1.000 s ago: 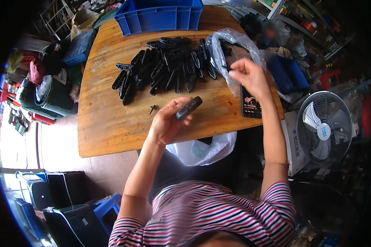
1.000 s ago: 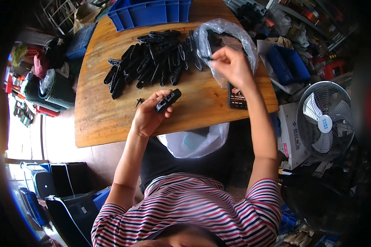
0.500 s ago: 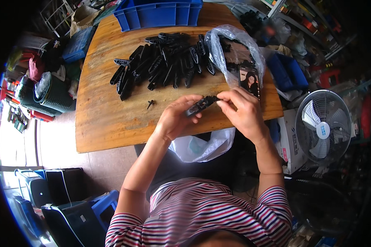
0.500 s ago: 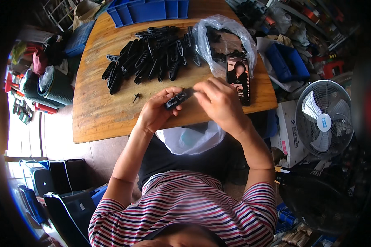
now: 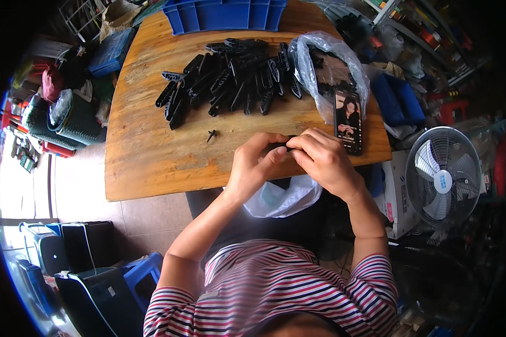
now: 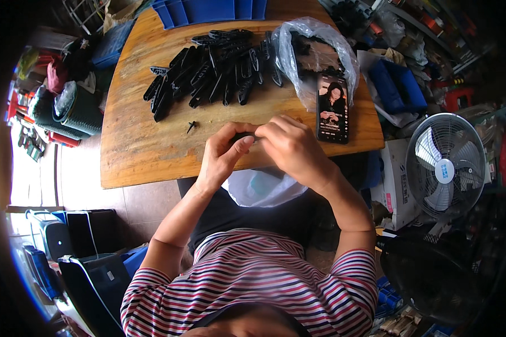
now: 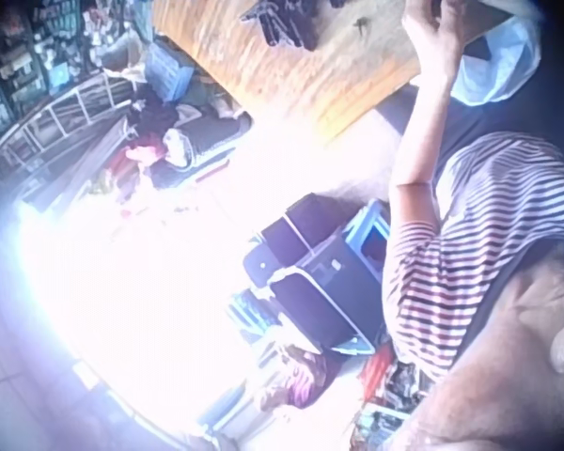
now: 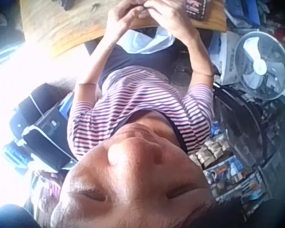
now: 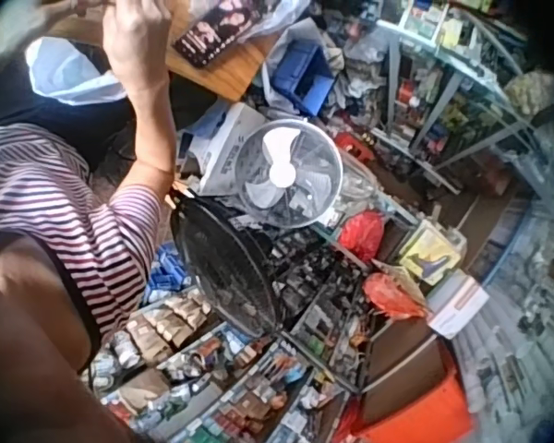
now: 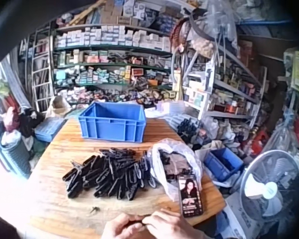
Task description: The person sorts and inspects black plastic industrial parts by hand on a wooden workbench.
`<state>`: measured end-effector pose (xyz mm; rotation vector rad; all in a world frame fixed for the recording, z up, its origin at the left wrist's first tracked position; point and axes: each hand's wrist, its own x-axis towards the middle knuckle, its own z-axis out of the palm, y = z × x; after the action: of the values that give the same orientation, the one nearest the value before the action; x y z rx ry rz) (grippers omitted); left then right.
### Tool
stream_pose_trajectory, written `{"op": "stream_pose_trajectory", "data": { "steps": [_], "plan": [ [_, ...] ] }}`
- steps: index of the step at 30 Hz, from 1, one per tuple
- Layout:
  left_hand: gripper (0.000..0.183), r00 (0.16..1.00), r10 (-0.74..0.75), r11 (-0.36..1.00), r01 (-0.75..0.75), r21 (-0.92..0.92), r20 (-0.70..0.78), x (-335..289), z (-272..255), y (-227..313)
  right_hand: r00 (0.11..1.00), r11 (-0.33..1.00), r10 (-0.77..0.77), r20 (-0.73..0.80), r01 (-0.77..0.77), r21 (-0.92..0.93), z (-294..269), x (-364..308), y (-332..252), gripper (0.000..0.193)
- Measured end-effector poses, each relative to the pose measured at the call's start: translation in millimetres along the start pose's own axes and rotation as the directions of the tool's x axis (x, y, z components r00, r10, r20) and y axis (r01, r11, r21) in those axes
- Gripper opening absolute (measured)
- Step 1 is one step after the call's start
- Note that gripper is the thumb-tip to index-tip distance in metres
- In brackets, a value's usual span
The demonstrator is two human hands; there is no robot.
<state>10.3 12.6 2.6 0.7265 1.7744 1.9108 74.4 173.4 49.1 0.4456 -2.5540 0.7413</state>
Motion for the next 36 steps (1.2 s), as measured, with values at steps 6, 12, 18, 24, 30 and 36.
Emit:
{"op": "stream_pose_trajectory", "data": {
  "steps": [6, 12, 18, 24, 30, 36],
  "plan": [
    [0.023, 0.975, 0.21, 0.962, -0.193, 0.191, -0.071, -5, 4, -2, 0.999, 1.0, 0.005, -0.05, -0.006, -0.009, 7, -7, -1, 0.013],
    [0.02, 0.975, 0.211, 0.955, -0.19, 0.229, -0.07, -5, 7, 0, 0.999, 0.999, 0.032, -0.038, -0.033, -0.035, 2, -15, -2, 0.019],
    [0.014, 0.983, 0.186, 0.982, -0.186, 0.03, 0.007, -15, 4, 4, 0.983, 0.989, 0.1, -0.155, -0.081, 0.126, 4, -15, -3, 0.03],
    [0.012, 0.941, 0.305, 0.931, -0.328, 0.162, 0.148, -27, 1, 1, 0.92, 0.767, 0.348, 0.181, -0.391, 0.509, 8, -35, -11, 0.021],
    [0.045, 0.98, 0.151, 0.89, -0.079, 0.449, -0.128, -24, -65, 0, 0.929, 0.892, 0.298, 0.221, -0.353, 0.282, 32, -80, -3, 0.027],
    [0.029, 0.911, 0.383, 0.122, 0.111, 0.986, -0.15, 16, -139, 4, 0.953, 0.974, 0.15, 0.263, -0.188, 0.127, 30, -78, 2, 0.021]
  ]
}}
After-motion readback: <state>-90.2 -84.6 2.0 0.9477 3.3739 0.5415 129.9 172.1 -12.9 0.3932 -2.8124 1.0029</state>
